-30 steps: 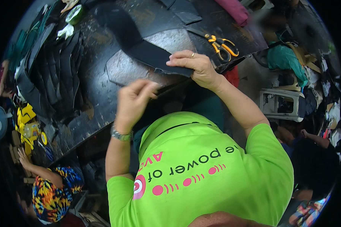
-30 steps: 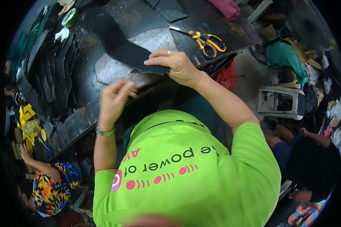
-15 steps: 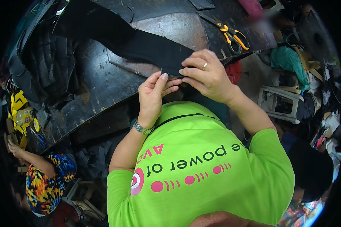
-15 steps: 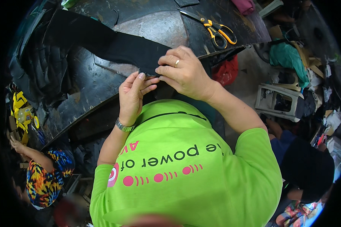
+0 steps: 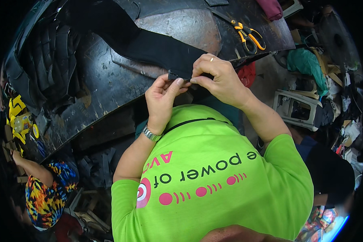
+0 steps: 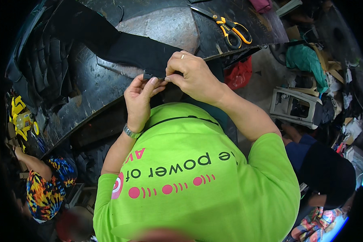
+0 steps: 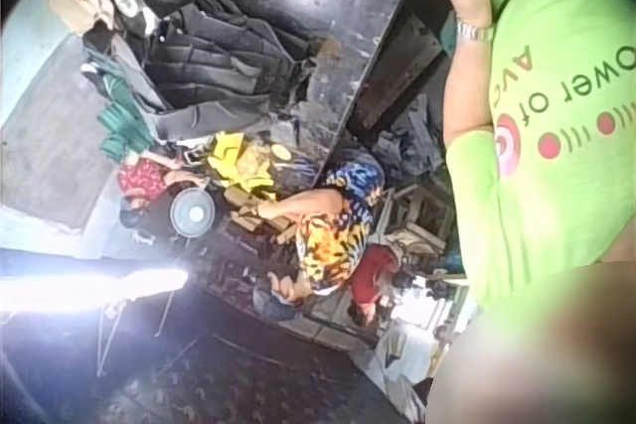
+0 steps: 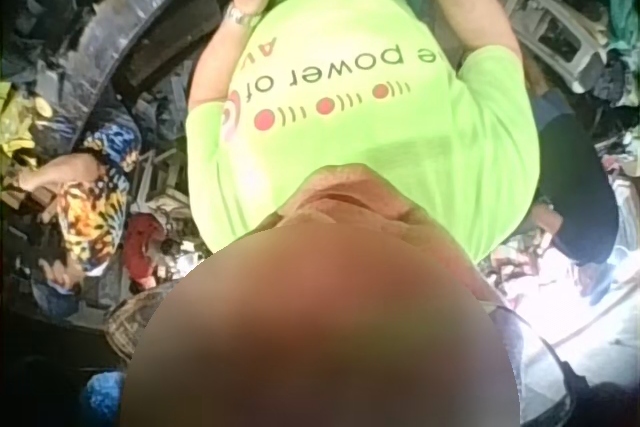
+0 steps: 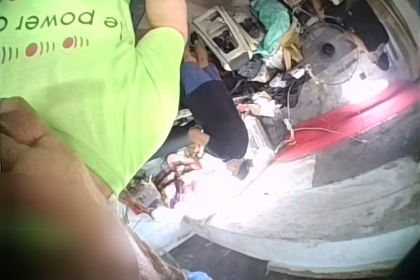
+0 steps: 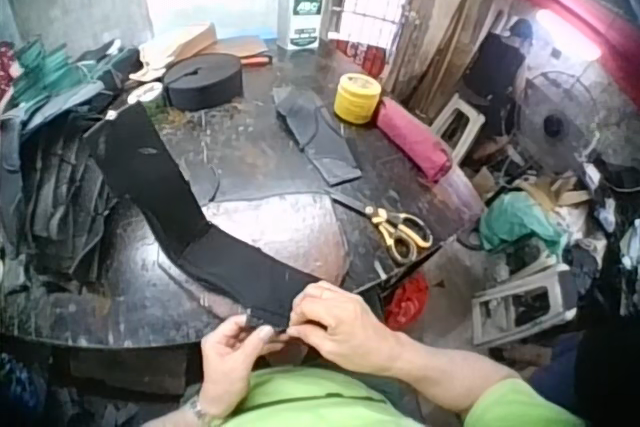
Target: The person uses shears to cut a long strip of black fabric on a workbench. They repeatedly trim the strip, fold it, and cut along marked lines, producing multiple smaller pieces that remain on the table.
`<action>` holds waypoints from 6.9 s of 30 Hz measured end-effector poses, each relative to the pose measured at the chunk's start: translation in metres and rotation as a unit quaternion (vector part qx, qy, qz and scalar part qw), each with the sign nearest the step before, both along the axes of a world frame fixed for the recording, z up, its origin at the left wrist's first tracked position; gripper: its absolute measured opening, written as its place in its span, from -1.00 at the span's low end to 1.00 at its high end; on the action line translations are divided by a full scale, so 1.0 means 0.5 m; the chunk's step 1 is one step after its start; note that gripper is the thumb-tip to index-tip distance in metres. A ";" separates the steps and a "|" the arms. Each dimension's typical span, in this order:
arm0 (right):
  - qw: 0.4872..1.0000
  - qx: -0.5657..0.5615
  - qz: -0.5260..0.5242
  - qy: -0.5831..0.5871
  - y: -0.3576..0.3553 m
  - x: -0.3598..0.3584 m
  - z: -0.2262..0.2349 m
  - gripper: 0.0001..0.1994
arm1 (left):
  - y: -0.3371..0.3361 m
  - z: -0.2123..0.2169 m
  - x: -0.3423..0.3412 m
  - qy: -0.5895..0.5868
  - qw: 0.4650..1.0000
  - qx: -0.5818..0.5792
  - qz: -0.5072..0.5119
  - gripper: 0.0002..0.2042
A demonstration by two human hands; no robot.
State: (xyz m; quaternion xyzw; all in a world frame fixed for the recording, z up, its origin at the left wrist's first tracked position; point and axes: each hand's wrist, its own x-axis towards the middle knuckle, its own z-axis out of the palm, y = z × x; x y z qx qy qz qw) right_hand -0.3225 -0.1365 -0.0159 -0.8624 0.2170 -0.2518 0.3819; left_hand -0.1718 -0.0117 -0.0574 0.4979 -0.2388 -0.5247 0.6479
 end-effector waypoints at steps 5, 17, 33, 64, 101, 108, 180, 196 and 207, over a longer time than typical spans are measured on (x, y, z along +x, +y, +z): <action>0.998 0.056 -0.007 0.012 -0.005 0.001 0.010 -0.90 | -0.003 -0.006 0.002 0.033 0.999 -0.008 0.007 -0.89; 0.997 0.038 -0.062 -0.010 0.005 0.018 0.015 -0.89 | -0.007 0.000 0.010 0.027 0.999 -0.020 -0.006 -0.90; 0.986 -0.165 -0.006 -0.024 0.016 0.064 -0.027 -0.89 | 0.005 -0.008 0.025 -0.009 0.999 -0.022 -0.022 -0.82; 0.981 -0.187 -0.035 -0.024 0.033 0.096 -0.035 -0.84 | 0.017 -0.014 0.042 0.002 0.999 -0.026 -0.045 -0.78; 0.902 -0.139 -0.263 0.313 -0.244 -0.199 -0.005 -0.74 | -0.064 0.072 0.108 -0.621 0.747 -0.200 -0.127 -0.72; 0.903 0.423 -0.074 -0.027 -0.174 -0.224 0.038 -0.74 | -0.073 0.068 0.122 -0.607 0.762 -0.178 -0.140 -0.77; 0.531 0.819 0.208 -0.061 0.028 -0.158 -0.173 -0.39 | -0.043 0.057 0.150 -0.611 0.785 -0.023 -0.098 -0.53; 0.544 0.814 0.204 -0.035 0.013 -0.151 -0.158 -0.42 | -0.045 0.058 0.147 -0.560 0.823 -0.038 -0.086 -0.23; 0.429 0.871 0.228 -0.069 0.006 -0.156 -0.178 -0.27 | -0.045 0.057 0.150 -0.564 0.821 -0.043 -0.083 -0.24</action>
